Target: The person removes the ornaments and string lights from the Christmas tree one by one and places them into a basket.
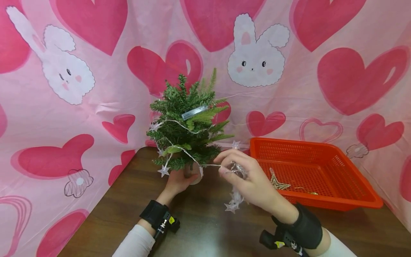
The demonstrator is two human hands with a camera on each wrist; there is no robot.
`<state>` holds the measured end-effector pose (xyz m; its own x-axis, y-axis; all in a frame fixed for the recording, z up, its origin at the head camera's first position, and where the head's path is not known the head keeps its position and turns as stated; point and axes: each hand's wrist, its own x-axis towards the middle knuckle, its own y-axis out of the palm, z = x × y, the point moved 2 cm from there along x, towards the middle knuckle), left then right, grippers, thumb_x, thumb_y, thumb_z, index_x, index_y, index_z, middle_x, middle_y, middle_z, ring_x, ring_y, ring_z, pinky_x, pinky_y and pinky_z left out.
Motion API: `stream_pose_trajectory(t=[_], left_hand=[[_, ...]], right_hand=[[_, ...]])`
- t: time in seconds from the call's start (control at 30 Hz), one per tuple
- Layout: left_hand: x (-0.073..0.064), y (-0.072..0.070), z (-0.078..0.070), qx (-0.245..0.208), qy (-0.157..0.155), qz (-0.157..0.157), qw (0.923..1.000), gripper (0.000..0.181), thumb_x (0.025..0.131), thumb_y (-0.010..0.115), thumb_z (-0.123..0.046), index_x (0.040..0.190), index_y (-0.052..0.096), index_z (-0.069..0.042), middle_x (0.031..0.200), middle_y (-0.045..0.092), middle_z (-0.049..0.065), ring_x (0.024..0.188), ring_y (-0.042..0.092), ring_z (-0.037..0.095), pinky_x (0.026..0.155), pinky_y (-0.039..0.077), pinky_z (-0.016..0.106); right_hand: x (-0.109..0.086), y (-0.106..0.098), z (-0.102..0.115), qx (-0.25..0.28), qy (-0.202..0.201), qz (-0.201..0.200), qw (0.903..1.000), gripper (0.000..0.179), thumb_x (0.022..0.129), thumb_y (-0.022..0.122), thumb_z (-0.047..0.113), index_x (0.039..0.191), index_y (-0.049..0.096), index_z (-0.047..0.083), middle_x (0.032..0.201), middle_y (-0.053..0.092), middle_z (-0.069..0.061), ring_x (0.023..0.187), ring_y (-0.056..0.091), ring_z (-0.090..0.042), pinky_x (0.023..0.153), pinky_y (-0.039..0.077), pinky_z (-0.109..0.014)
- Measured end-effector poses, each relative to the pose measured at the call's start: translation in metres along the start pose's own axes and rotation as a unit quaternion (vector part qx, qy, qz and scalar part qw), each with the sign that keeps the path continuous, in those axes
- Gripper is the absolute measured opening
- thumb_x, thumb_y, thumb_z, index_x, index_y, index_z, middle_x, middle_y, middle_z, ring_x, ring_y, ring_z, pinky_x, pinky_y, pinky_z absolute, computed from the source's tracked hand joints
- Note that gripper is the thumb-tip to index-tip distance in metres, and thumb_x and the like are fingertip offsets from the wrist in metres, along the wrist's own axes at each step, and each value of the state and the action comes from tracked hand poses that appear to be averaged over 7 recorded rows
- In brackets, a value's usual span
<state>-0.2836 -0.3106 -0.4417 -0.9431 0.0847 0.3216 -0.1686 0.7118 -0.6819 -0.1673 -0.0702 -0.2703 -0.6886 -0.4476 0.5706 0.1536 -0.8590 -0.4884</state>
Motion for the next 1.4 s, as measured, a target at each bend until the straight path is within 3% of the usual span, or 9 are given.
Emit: stream_pose_trajectory(t=[0.23, 0.33, 0.47, 0.57, 0.77, 0.93, 1.03, 1.23, 1.4], left_hand=[[-0.001, -0.001, -0.003, -0.016, 0.02, -0.004, 0.9997, 0.08, 0.083, 0.079, -0.024, 0.148, 0.037, -0.004, 0.15, 0.045, 0.022, 0.138, 0.043, 0.041, 0.111, 0.037, 0.055], [0.001, -0.002, -0.002, -0.038, 0.026, 0.006, 0.9989, 0.078, 0.083, 0.077, -0.018, 0.148, 0.036, -0.002, 0.15, 0.044, 0.023, 0.138, 0.043, 0.041, 0.112, 0.036, 0.056], [0.003, -0.004, 0.001, -0.083, 0.034, 0.02, 0.9958, 0.075, 0.081, 0.072, -0.008, 0.147, 0.036, 0.001, 0.149, 0.044, 0.023, 0.137, 0.044, 0.041, 0.111, 0.036, 0.056], [0.004, -0.004, 0.002, -0.107, 0.025, 0.032, 0.9934, 0.076, 0.079, 0.07, -0.004, 0.147, 0.037, 0.0, 0.148, 0.046, 0.023, 0.134, 0.046, 0.04, 0.108, 0.038, 0.055], [0.002, -0.003, 0.005, -0.107, 0.005, 0.033, 0.9937, 0.074, 0.082, 0.071, -0.002, 0.148, 0.038, -0.002, 0.149, 0.046, 0.022, 0.135, 0.045, 0.039, 0.106, 0.04, 0.054], [0.002, -0.003, 0.004, -0.103, 0.013, 0.027, 0.9943, 0.071, 0.082, 0.072, -0.002, 0.146, 0.04, -0.001, 0.147, 0.048, 0.022, 0.133, 0.047, 0.039, 0.105, 0.041, 0.054], [0.002, -0.004, 0.002, -0.101, 0.009, 0.025, 0.9946, 0.068, 0.082, 0.072, -0.003, 0.144, 0.043, 0.0, 0.143, 0.051, 0.022, 0.128, 0.051, 0.039, 0.103, 0.043, 0.054], [0.001, -0.004, 0.001, -0.112, 0.002, 0.02, 0.9935, 0.064, 0.081, 0.072, -0.002, 0.14, 0.047, -0.001, 0.139, 0.054, 0.021, 0.122, 0.054, 0.036, 0.102, 0.043, 0.053], [0.001, -0.004, 0.0, -0.091, -0.017, 0.025, 0.9954, 0.054, 0.083, 0.073, -0.007, 0.133, 0.054, -0.003, 0.131, 0.061, 0.02, 0.12, 0.058, 0.036, 0.101, 0.046, 0.052]], right_hand=[[0.007, 0.007, -0.003, 0.177, 0.001, 0.032, 0.9837, 0.018, 0.101, 0.051, 0.006, 0.091, 0.057, 0.019, 0.148, 0.051, -0.008, 0.127, 0.06, -0.025, 0.092, 0.051, -0.032], [0.013, 0.01, -0.003, 0.304, -0.016, 0.049, 0.9514, 0.018, 0.104, 0.045, 0.009, 0.097, 0.058, 0.02, 0.152, 0.048, -0.009, 0.132, 0.056, -0.027, 0.071, 0.05, -0.024], [0.022, 0.013, 0.0, 0.454, -0.029, 0.071, 0.8875, 0.017, 0.106, 0.04, 0.015, 0.103, 0.056, 0.018, 0.144, 0.056, -0.007, 0.126, 0.061, -0.025, 0.056, 0.046, -0.018], [0.025, 0.013, 0.003, 0.488, -0.028, 0.063, 0.8699, 0.018, 0.107, 0.035, 0.014, 0.103, 0.053, 0.016, 0.126, 0.066, -0.005, 0.108, 0.071, -0.021, 0.059, 0.048, -0.017], [0.023, 0.015, 0.006, 0.45, 0.1, -0.004, 0.8876, 0.011, 0.107, 0.04, 0.023, 0.105, 0.049, 0.018, 0.087, 0.065, 0.001, 0.066, 0.063, -0.011, 0.057, 0.048, -0.02], [0.019, 0.017, 0.004, 0.41, 0.194, -0.022, 0.8908, 0.013, 0.104, 0.049, 0.028, 0.102, 0.051, 0.016, 0.075, 0.058, 0.004, 0.057, 0.051, -0.01, 0.052, 0.042, -0.022], [0.018, 0.017, 0.002, 0.367, 0.223, -0.005, 0.9032, 0.01, 0.103, 0.052, 0.024, 0.103, 0.053, 0.014, 0.068, 0.055, 0.003, 0.056, 0.051, -0.011, 0.054, 0.042, -0.023], [0.015, 0.022, -0.001, 0.25, 0.27, 0.049, 0.9285, 0.035, 0.093, 0.067, 0.017, 0.124, 0.052, 0.007, 0.106, 0.061, -0.007, 0.064, 0.054, -0.017, 0.065, 0.052, -0.03], [0.012, 0.026, -0.002, 0.228, 0.284, 0.117, 0.9241, 0.048, 0.092, 0.069, 0.02, 0.133, 0.048, 0.008, 0.126, 0.065, -0.014, 0.058, 0.053, -0.017, 0.058, 0.052, -0.029]])
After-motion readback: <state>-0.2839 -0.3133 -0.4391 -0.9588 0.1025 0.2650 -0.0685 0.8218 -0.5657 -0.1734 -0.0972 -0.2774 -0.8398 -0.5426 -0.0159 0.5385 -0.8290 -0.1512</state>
